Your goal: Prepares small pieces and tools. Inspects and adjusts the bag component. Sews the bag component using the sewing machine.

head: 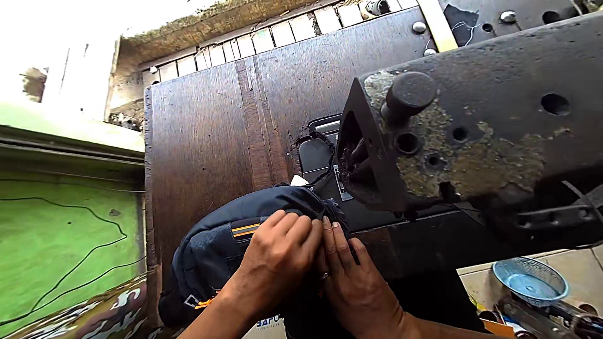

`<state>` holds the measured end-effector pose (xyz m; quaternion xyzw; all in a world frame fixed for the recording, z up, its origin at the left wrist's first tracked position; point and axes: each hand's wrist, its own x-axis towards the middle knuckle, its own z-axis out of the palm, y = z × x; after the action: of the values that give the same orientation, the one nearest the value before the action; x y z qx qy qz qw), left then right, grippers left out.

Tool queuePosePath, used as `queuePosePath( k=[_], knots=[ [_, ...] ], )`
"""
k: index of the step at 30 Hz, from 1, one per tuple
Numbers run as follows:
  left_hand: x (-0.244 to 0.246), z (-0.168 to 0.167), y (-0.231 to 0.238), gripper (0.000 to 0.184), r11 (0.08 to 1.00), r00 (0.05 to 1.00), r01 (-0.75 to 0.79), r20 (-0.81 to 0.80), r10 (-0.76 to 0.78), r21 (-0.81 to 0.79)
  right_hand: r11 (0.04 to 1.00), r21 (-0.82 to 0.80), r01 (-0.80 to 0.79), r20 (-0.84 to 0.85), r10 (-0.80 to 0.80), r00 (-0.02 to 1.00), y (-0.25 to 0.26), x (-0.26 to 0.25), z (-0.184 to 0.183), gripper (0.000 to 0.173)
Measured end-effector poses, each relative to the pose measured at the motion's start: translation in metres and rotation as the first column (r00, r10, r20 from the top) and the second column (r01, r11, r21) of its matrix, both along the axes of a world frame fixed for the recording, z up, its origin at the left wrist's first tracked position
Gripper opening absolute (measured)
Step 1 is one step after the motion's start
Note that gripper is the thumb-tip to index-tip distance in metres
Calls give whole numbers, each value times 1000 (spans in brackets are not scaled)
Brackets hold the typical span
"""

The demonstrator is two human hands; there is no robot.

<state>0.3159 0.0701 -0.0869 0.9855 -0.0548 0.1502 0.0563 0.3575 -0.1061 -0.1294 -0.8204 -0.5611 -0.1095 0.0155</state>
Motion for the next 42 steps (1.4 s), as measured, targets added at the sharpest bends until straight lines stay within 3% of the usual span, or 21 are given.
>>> queuePosePath(
  k=[2,5,15,20,25,28,30,33,37,40,42],
  knots=[
    [5,-2,0,23,989,989,-146,-7,146,-22,1000,-21,2,6,-2,1000,0,-1,1,38],
    [11,0,-3,25,969,965,-248,-85,247,-5,999,-33,16,13,-16,1000,1,-3,2,37],
    [30,13,11,24,957,890,-287,-384,247,-50,999,-20,26,-3,-26,1000,2,-4,4,33],
    [37,16,8,25,936,819,-353,-483,309,1,999,37,17,-42,-15,999,1,-2,2,27],
    [39,20,5,20,929,842,-369,-430,327,-17,997,73,12,-89,-6,996,0,0,0,27],
    [29,17,-10,9,978,950,-207,-240,200,-5,995,95,16,-148,-2,989,-2,-1,-1,31],
    [15,18,-28,6,991,974,-128,-184,130,23,988,151,26,-158,-2,987,-2,-1,-3,28],
    [-9,11,-46,23,984,965,-164,-196,176,73,985,164,45,-152,-20,988,-3,-3,-4,28],
    [-21,-3,-26,42,981,956,-188,-220,196,53,997,75,35,-188,-21,982,-2,0,0,32],
    [-24,-6,-18,42,986,962,-162,-217,163,26,983,183,15,-308,43,950,-7,10,-6,30],
    [-25,-11,-17,41,987,969,-160,-191,158,8,942,334,20,-468,148,871,-15,24,-13,31]
  ],
)
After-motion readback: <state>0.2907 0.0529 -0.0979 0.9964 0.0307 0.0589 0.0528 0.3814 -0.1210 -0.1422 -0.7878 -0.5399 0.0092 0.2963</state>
